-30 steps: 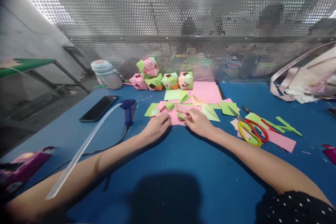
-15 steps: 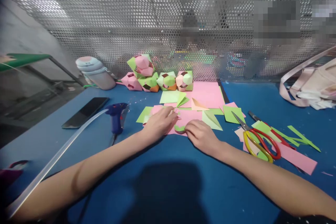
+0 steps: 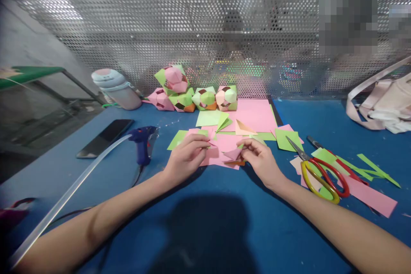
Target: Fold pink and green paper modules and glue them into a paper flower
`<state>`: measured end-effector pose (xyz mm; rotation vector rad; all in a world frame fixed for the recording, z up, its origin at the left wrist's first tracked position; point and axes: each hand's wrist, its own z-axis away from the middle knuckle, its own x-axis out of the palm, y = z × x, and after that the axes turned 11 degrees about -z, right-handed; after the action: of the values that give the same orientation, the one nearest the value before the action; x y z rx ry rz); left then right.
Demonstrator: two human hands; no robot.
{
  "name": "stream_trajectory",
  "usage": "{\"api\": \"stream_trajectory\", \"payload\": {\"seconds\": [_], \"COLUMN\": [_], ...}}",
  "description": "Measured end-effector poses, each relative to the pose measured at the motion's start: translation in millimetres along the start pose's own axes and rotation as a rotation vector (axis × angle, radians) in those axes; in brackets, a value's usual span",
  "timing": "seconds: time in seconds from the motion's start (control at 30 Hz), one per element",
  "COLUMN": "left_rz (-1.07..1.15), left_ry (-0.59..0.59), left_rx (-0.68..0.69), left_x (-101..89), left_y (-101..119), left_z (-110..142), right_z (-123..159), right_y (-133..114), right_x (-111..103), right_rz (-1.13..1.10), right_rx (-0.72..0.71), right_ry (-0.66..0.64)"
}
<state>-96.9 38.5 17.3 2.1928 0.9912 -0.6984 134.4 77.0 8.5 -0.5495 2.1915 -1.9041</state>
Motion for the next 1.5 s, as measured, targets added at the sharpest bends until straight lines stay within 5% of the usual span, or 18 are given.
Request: {"api": "stream_trajectory", "payload": {"seconds": [0.27, 0.43, 0.93, 1.5], "left_rz": [0.901, 1.242, 1.426, 1.35], "left_ry": [-0.213, -0.295, -0.517, -0.657], "left_rx": [-0.698, -0.898, -0.986, -0.813], "left_x": [2.9, 2.0, 5.8, 6.1], "left_y": [18.7, 21.0, 13.2, 1.5], "left_z": [-1.7, -0.7, 0.4, 4.1], "right_z": [-2.7, -3.5, -6.5, -6.1], "right_y": [0.3, -2.2, 1.0, -0.1], "right_x": [-0.7, -1.1, -2.1, -2.4], "right_rz": [-0.34, -0.391, -0.712, -0.557], "right_rx": [0.246, 0.33, 0.473, 0.46], "right_ry": [-0.076, -0.113, -0.181, -0.128]}}
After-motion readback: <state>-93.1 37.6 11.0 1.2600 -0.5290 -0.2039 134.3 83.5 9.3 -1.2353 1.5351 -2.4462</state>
